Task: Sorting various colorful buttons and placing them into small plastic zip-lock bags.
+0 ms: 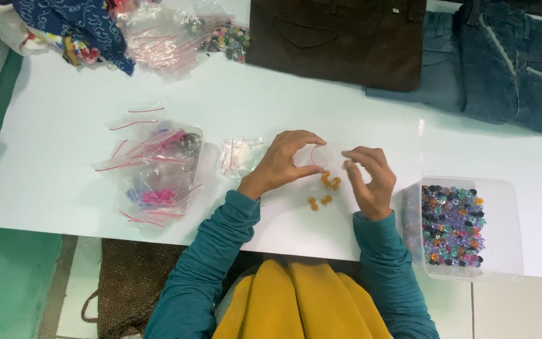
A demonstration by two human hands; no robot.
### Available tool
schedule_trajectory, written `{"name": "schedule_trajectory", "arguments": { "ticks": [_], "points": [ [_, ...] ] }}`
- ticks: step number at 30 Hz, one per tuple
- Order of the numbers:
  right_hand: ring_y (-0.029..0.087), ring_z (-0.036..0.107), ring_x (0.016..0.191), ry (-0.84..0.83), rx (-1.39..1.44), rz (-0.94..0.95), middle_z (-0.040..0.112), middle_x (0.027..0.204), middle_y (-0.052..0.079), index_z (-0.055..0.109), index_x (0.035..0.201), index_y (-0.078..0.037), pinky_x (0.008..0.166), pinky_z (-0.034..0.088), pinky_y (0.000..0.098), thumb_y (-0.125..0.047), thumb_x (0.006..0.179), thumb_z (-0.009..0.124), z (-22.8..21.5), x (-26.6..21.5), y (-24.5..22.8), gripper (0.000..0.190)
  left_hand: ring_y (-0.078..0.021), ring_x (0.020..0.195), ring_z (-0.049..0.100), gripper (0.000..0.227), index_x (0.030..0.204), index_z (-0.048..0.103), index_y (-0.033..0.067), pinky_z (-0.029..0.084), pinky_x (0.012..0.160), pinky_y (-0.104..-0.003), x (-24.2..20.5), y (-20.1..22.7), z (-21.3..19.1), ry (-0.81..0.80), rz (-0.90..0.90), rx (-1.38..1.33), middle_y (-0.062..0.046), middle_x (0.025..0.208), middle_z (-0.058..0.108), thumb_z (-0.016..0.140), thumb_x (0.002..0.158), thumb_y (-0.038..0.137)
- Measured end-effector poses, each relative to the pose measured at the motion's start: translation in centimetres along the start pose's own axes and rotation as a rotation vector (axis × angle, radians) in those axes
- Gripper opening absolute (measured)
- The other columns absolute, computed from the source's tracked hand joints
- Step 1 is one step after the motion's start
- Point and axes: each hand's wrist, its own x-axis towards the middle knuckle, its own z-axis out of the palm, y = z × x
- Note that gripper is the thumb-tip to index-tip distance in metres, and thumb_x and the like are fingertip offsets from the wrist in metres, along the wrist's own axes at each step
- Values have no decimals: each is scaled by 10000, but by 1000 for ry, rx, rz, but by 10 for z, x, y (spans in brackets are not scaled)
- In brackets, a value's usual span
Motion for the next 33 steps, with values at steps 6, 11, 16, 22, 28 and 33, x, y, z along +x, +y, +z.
{"name": "schedule_trajectory", "arguments": {
  "ticks": [6,11,16,22,28,33],
  "points": [
    [292,668,823,-166,-260,313,687,951,189,763,1091,-21,694,523,382,-32,960,745,-18,-1,20,132,-227,1296,577,514,1285,637,204,374,1154,-486,-1,-1,-2,8,-23,9,-24,1252,687,872,838,300],
    [292,709,842,-326,-394,418,699,971,184,768,1085,-33,719,580,362,-42,916,763,-8,-12,34,170,-217,1299,570,508,1293,629,199,369,1160,-475,-1,-1,-3,-6,-24,19,-22,1254,682,861,851,298],
    [285,716,861,-393,-298,370,705,946,157,760,1093,-42,732,589,381,-31,920,735,-4,-3,11,175,-212,1293,569,516,1299,628,198,365,1159,-471,1,-3,0,-19,-13,43,-23,1252,681,862,850,302],
    [297,727,896,-477,-407,230,727,939,159,759,1015,-25,775,620,385,-26,872,773,13,-10,10,143,-215,1285,574,524,1304,624,194,377,1150,-472,0,-5,3,-33,-9,79,-32,1252,681,859,851,317],
    [284,719,866,-436,-362,185,723,902,156,757,1013,-14,787,609,363,-9,877,762,10,-13,12,136,-216,1278,580,536,1312,627,198,367,1154,-467,0,-5,3,-31,-3,76,-37,1250,686,863,847,322],
    [217,694,854,-225,-154,196,711,899,89,755,1128,-81,790,572,349,-64,917,780,-8,0,-3,213,-192,1283,580,549,1312,623,199,360,1162,-459,-2,-5,5,-17,-29,98,-12,1254,685,842,840,373]
  ]
}}
